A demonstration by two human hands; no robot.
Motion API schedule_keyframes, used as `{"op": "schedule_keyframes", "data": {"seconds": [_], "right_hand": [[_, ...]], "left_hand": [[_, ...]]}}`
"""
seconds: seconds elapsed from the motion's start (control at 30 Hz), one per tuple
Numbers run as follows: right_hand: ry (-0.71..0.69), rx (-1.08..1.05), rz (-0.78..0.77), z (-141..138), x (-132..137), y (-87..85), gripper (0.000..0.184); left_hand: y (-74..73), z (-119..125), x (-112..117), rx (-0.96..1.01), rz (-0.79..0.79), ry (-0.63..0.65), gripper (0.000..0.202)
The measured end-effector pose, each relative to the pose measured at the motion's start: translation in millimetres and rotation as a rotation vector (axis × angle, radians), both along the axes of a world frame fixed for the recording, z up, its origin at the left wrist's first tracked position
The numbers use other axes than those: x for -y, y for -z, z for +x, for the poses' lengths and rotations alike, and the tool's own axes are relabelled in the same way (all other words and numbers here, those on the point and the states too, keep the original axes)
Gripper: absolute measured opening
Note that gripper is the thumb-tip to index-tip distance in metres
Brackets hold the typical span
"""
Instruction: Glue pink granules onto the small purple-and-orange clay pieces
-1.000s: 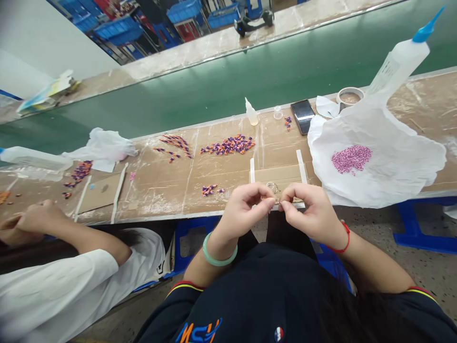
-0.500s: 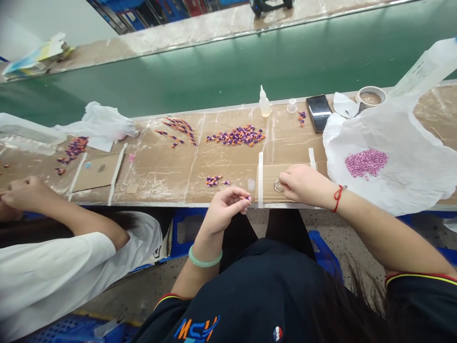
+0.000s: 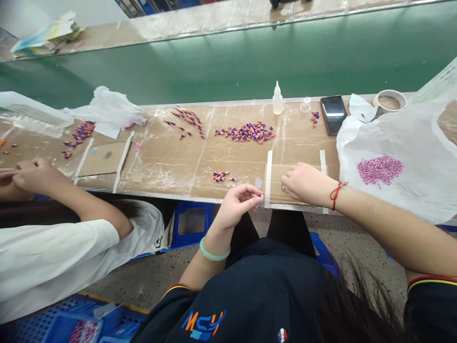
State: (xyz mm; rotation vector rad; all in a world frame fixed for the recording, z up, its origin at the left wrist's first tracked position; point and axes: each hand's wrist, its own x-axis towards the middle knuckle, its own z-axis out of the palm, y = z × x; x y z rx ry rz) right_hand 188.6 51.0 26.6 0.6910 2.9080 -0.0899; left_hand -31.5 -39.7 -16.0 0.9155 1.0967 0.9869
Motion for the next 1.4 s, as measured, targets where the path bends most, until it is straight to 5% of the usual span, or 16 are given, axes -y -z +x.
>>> {"op": "schedule_keyframes", "data": {"seconds": [0.33,0.57,0.7,1.03,1.4], "right_hand": [[0.035,-0.108,-0.051,6,-1,-1.4,0.025],[0.269,-0.748,-0.665,13,23,-22.9,0.018],[0.329,-0.888,-0.829,10,39,-34.0,0.019],[0.396,-0.917,-0.769,8,51,-50.0,0.016],[0.408,-0.926,-0.745,6,54,-49.2,0.017]], "left_hand": [[2.1,7,-1,0.097,0.010,-0.025,0.035],[-14.9,20,-1,0.245,0.081,-0.057,0.028],[-32.3,30,1,0.296,0.129,-0.040,0.028],[-39.1,40,4,0.231,0.161,-0.077,0.030],[-40.4,41,5,0.232,0.166,-0.081,0.025]]}}
